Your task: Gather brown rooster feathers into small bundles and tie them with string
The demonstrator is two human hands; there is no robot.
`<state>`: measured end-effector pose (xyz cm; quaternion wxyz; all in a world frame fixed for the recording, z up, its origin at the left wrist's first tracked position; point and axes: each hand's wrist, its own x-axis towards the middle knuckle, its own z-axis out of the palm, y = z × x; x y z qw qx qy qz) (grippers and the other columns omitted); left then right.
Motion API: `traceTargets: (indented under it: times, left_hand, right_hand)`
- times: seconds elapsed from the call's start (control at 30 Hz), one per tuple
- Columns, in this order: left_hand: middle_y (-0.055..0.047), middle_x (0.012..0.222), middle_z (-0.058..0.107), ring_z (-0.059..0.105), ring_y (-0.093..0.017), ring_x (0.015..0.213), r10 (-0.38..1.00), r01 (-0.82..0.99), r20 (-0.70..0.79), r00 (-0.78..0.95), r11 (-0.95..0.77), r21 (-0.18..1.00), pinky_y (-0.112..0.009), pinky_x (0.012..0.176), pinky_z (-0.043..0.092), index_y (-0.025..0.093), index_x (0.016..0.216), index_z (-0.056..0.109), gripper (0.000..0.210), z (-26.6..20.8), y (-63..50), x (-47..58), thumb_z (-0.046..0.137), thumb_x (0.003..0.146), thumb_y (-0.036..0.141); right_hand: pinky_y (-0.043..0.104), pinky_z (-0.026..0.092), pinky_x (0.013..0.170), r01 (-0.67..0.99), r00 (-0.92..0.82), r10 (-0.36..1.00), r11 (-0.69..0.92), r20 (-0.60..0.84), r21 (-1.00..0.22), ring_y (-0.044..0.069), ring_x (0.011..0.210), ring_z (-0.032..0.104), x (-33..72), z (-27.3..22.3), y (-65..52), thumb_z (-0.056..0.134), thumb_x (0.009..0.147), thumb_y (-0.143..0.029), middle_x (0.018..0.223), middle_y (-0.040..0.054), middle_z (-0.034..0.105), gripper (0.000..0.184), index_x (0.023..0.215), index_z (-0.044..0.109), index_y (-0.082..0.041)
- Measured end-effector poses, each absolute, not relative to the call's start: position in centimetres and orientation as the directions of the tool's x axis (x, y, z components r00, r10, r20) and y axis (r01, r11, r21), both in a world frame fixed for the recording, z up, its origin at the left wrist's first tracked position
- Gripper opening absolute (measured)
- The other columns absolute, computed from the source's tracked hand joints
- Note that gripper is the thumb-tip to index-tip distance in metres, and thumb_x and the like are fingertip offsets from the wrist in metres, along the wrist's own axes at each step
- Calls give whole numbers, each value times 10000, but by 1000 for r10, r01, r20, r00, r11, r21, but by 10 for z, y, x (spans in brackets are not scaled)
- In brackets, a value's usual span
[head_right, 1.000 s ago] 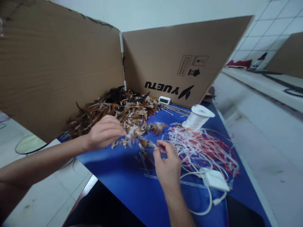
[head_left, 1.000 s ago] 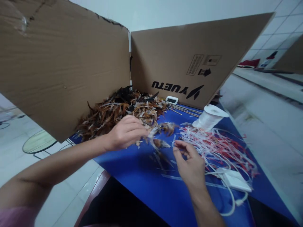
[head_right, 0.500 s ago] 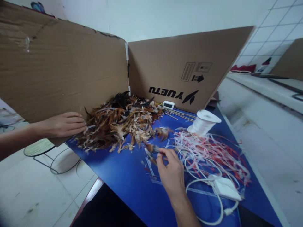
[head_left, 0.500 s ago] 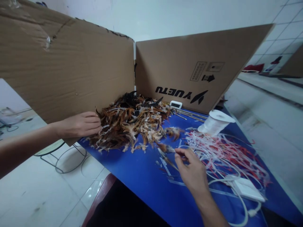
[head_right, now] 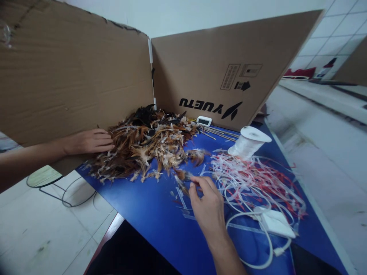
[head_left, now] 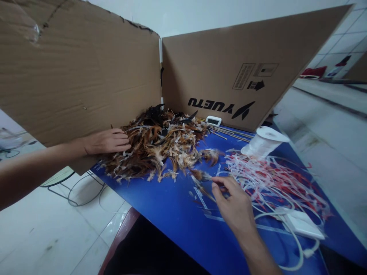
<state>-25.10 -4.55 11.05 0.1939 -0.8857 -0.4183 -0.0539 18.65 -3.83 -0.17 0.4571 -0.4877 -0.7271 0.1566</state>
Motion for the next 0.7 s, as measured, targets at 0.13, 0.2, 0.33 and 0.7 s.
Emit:
traceTargets:
  times: [0.13, 0.2, 0.33, 0.7]
  left_hand:
    - [-47, 1108, 684, 581, -194, 1067, 746, 775, 252, 616, -518, -362, -390, 982, 420, 251, 1081, 666, 302, 121, -59, -262, 396, 951, 210]
    - [-57, 1072, 680, 581, -206, 1010, 787, 838, 355, 505, -348, -420, -389, 913, 447, 179, 1052, 656, 270, 118, -68, -265, 420, 959, 269]
    - [-26, 871, 689, 592, -183, 822, 821, 938, 503, 271, -107, -330, -304, 753, 463, 140, 921, 654, 306, 100, -81, -257, 473, 938, 386]
    - [36, 701, 601, 570, -130, 603, 785, 936, 525, 330, -201, -288, -210, 533, 407, 180, 889, 588, 276, 67, -72, -233, 614, 833, 449]
  right_hand:
    - [317, 527, 697, 560, -131, 836, 506, 533, -656, 173, 697, 620, 185, -1, -39, 490, 844, -280, 854, 49, 647, 177, 863, 649, -205]
    - [314, 525, 693, 559, -139, 831, 515, 539, -650, 172, 698, 619, 186, -1, -39, 489, 849, -271, 854, 48, 643, 174, 863, 648, -203]
    - [318, 523, 694, 569, -166, 827, 525, 538, -632, 174, 708, 616, 186, -4, -39, 491, 856, -258, 861, 48, 640, 167, 877, 648, -203]
    - [360, 518, 775, 615, -186, 832, 514, 523, -598, 208, 830, 631, 191, -2, -39, 464, 862, -209, 884, 66, 647, 178, 893, 640, -201]
